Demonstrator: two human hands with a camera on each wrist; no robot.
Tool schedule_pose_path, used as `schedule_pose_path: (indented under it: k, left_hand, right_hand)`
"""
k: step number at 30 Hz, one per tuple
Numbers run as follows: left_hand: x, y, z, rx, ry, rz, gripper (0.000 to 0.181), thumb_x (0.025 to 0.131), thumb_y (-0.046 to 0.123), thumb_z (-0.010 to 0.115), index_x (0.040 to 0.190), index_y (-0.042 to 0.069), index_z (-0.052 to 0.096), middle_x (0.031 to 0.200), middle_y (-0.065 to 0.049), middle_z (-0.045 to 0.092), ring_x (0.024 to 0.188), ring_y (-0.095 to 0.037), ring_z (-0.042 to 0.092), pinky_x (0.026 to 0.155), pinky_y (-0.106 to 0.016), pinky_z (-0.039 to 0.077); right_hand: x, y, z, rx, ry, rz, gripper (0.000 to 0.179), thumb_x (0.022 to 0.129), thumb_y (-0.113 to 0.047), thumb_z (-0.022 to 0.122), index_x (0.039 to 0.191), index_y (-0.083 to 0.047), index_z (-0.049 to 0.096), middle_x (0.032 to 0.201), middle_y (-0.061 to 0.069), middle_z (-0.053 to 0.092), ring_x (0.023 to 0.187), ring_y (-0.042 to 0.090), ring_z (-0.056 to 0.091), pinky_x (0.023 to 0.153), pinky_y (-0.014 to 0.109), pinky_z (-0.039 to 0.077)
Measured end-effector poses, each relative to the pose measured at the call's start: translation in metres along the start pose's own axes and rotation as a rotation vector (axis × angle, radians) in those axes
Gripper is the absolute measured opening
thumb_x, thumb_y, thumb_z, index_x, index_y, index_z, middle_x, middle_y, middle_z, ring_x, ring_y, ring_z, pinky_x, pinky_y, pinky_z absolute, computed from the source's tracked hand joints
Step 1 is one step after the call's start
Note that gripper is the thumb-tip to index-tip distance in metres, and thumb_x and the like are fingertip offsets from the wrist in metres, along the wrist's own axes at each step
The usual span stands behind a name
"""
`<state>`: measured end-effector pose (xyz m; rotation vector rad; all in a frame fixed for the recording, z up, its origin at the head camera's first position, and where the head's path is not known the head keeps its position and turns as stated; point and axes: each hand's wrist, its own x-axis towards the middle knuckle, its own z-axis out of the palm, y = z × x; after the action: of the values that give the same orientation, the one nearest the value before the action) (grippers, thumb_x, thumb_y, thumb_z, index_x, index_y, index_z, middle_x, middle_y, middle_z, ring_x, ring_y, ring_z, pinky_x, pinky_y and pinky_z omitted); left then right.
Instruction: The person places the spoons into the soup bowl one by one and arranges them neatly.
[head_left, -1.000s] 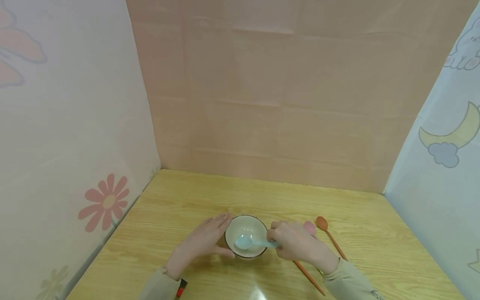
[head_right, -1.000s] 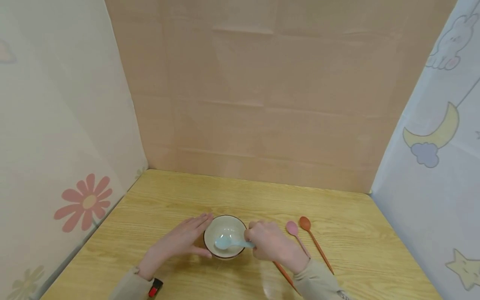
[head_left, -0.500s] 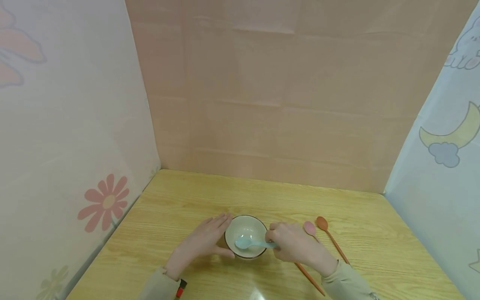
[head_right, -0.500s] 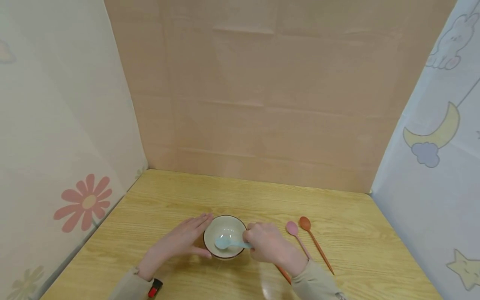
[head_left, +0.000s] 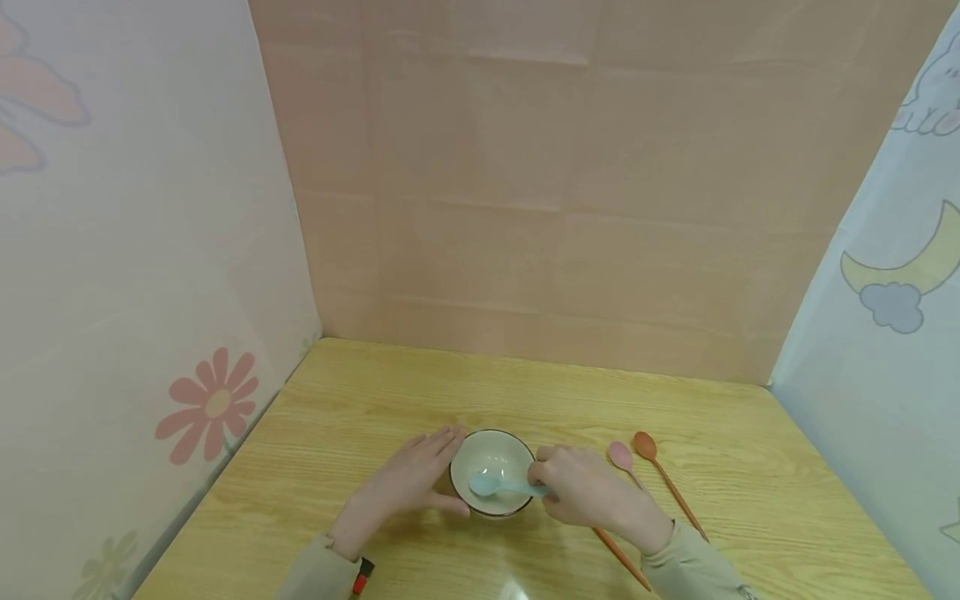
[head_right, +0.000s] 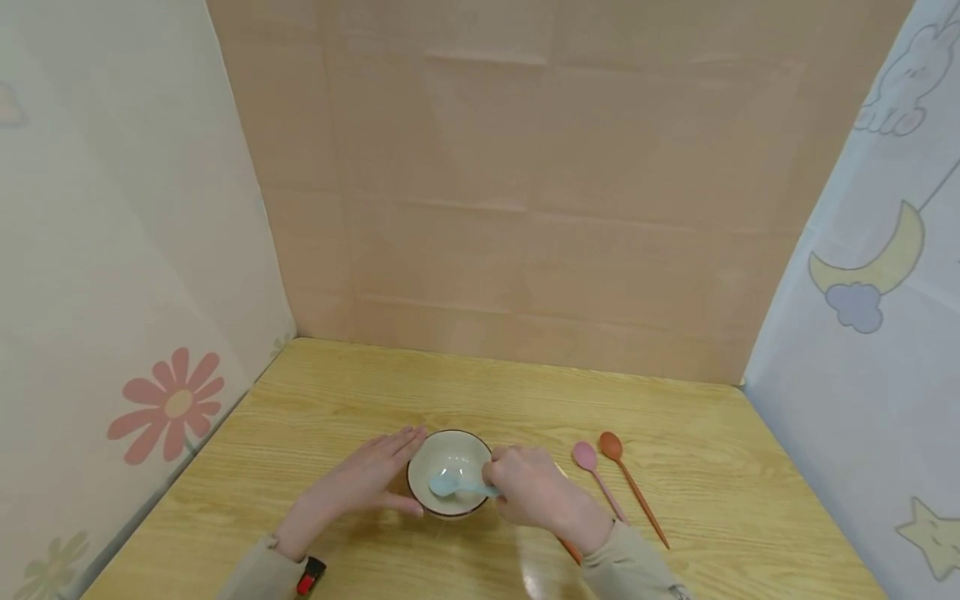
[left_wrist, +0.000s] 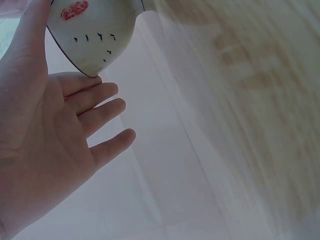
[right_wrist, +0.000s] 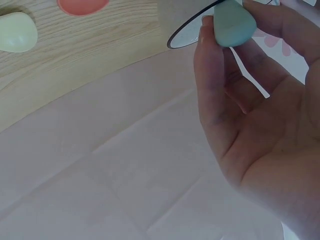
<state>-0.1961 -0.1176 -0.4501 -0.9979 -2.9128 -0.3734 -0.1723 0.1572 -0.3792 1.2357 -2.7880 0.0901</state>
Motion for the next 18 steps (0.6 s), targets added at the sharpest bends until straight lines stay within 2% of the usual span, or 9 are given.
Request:
schedule_pose_path:
  k: [8,12,18]
  left_hand:
    - [-0.001,0.0005,-0.0001,-0.005,0.021,0.012,0.109,0.075,0.068,0.07,0.154,0.002,0.033,0.158,-0.017,0.038,0.146,-0.033,0.039,0.117,-0.058,0.037]
    - [-0.0013,0.001,-0.0006,0.017,0.048,0.031,0.108,0.075,0.067,0.071,0.152,0.0,0.036,0.157,-0.019,0.04,0.145,-0.036,0.041,0.117,-0.06,0.036]
    - [-0.0017,0.004,-0.0039,0.078,0.054,0.026,0.108,0.074,0.068,0.07,0.151,0.0,0.038,0.156,-0.018,0.041,0.144,-0.034,0.042,0.117,-0.058,0.036]
  right_hand:
    - [-0.0001,-0.0005,0.0018,-0.015,0.005,-0.008,0.018,0.07,-0.002,0.077,0.071,-0.016,0.064,0.073,-0.01,0.053,0.061,-0.001,0.036,0.05,0.011,0.033]
    - [0.0001,-0.0006,0.0023,-0.011,0.011,-0.008,0.019,0.07,-0.001,0.076,0.071,-0.016,0.063,0.072,-0.01,0.051,0.061,-0.001,0.035,0.05,0.011,0.032]
    - [-0.0011,-0.0018,0.0006,-0.003,0.009,-0.015,0.017,0.072,-0.003,0.078,0.074,-0.015,0.065,0.074,-0.009,0.054,0.061,-0.002,0.036,0.051,0.011,0.033]
